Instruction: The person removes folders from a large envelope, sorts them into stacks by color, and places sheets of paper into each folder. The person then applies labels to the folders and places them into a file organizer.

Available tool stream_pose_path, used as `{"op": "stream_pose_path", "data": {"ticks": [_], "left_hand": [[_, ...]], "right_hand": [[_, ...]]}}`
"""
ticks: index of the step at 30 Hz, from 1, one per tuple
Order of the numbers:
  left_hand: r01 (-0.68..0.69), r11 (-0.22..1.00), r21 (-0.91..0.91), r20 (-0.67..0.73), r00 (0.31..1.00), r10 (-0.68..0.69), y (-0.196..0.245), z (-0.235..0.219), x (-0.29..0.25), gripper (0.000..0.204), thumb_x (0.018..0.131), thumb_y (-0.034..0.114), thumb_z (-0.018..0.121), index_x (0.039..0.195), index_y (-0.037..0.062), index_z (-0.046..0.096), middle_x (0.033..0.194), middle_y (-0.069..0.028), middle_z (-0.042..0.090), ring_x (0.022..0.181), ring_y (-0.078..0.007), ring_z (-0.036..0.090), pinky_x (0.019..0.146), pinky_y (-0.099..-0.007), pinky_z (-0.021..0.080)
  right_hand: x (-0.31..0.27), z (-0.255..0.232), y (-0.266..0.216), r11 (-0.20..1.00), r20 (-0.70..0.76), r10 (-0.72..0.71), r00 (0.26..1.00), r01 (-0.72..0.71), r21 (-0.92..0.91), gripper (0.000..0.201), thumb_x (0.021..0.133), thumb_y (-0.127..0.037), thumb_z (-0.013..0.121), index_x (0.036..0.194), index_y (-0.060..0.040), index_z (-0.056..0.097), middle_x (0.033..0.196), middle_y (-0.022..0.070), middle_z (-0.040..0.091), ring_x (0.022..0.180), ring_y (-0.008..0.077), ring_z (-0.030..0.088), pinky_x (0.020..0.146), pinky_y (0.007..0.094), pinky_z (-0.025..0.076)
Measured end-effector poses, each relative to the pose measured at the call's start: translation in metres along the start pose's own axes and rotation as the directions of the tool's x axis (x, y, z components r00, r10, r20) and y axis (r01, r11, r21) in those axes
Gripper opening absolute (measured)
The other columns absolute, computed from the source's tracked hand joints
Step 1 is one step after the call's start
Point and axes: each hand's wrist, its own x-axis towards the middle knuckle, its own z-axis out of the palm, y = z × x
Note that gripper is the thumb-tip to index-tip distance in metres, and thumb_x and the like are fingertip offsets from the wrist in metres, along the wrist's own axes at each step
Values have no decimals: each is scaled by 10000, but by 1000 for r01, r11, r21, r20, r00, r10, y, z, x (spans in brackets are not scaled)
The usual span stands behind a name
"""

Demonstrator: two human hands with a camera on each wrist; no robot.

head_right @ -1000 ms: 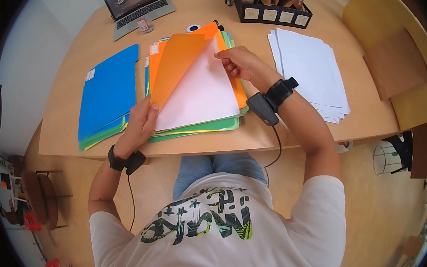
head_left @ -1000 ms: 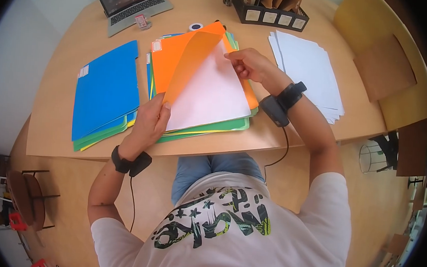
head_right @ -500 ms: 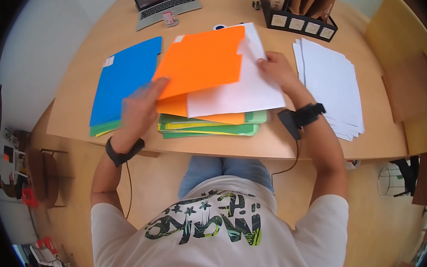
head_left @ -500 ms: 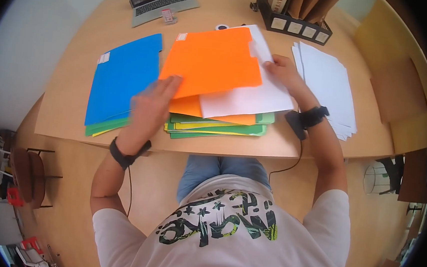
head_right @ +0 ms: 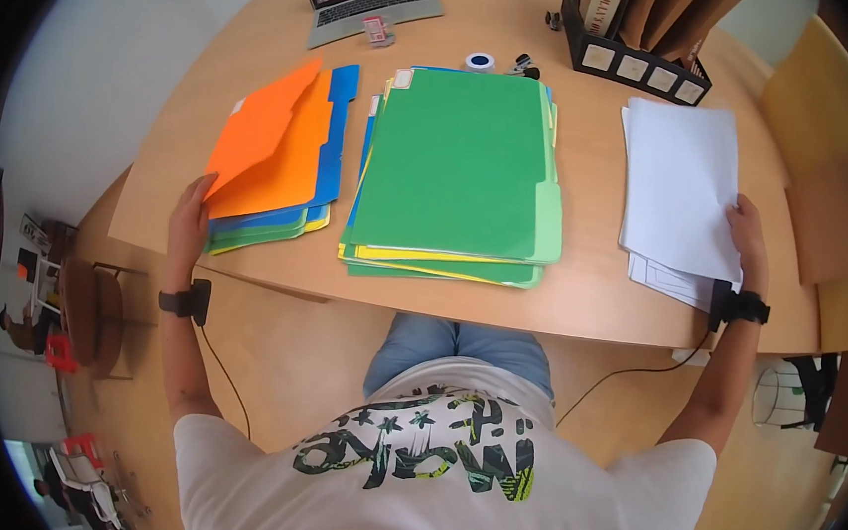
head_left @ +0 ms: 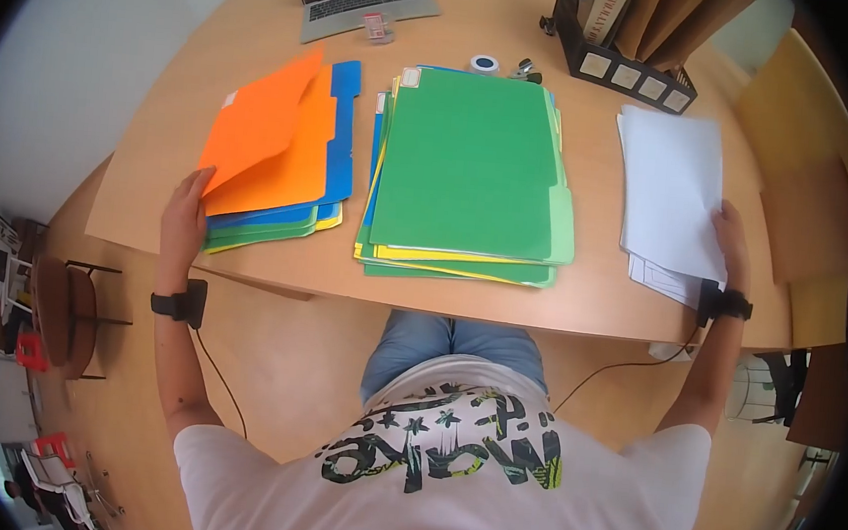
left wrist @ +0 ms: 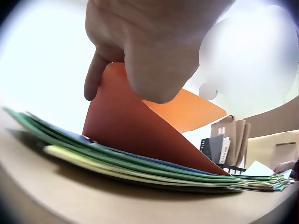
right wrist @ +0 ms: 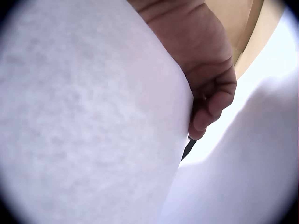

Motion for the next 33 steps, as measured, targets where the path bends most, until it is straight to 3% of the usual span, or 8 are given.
{"op": "stream_pose_path", "data": {"ticks": [7, 11, 14, 16, 17, 20, 26, 33], "left_hand": [[114, 993, 28, 261, 958, -118, -25, 9, -16, 433, 835, -50, 422, 1235, 61, 546, 1250, -179, 544, 1158, -365, 507, 975, -409, 427], [25, 988, 153, 243, 968, -63, -1, 6, -6, 438, 839, -29, 450, 1255, 74, 539, 1289, -181, 519, 1182, -362, 494, 997, -420, 405], [-48, 977, -209, 138, 987, 78, 71, 1, 10, 419, 863, 21, 499, 1277, 84, 522, 1323, -178, 493, 1209, -358, 475, 1007, -423, 392], [-99, 916, -388, 190, 964, 185, 113, 2, 22, 412, 872, 82, 542, 1283, 76, 511, 1334, -176, 483, 1222, -357, 463, 1010, -418, 389], [-116, 871, -477, 208, 948, 240, 132, 5, 28, 416, 877, 113, 563, 1287, 73, 505, 1340, -176, 478, 1228, -357, 457, 1012, -415, 387], [-260, 835, -485, 242, 877, 414, 178, 19, 51, 498, 861, 270, 623, 1284, 40, 497, 1336, -188, 479, 1228, -356, 459, 1006, -422, 390], [-413, 846, -338, 348, 780, 520, 229, 47, 72, 682, 785, 479, 665, 1288, 49, 500, 1347, -195, 467, 1207, -368, 477, 962, -445, 434], [-387, 856, -343, 377, 778, 503, 227, 47, 73, 669, 769, 486, 678, 1249, 42, 537, 1317, -193, 495, 1184, -374, 496, 947, -443, 449]], "right_hand": [[10, -3, 55, 942, -52, -51, 997, 31, -335, 309, 861, -137, 564, 1116, 36, 557, 838, 150, 602, 750, 248, 572, 706, 364, 464], [-4, -5, 19, 898, -44, -29, 999, 6, -440, 361, 837, -171, 611, 1154, -1, 580, 858, 193, 627, 800, 313, 610, 723, 403, 480], [-10, -1, 9, 685, -263, -288, 921, 6, -728, 384, 840, -199, 621, 1180, -25, 588, 959, 209, 626, 881, 332, 612, 752, 417, 488], [-7, 1, -23, 849, -269, -299, 916, 127, -513, 383, 855, -224, 629, 1183, -28, 591, 1050, 166, 624, 923, 273, 612, 778, 372, 494], [-14, 3, -57, 945, -166, -240, 956, 191, -266, 366, 872, -227, 619, 1177, -26, 595, 1059, 137, 627, 930, 233, 608, 788, 341, 489], [-38, 27, -155, 914, 164, -321, 933, 260, 312, 309, 917, -224, 576, 1144, -17, 610, 1037, 68, 638, 922, 131, 584, 802, 268, 467], [-43, 110, -220, 871, 488, -412, 769, 175, 460, 318, 929, -240, 552, 1150, -17, 606, 941, 48, 652, 847, 122, 588, 775, 262, 473], [-46, 142, -236, 867, 527, -299, 795, -4, 498, 356, 919, -183, 528, 1200, 33, 563, 864, 63, 643, 772, 129, 583, 710, 258, 476]]}}
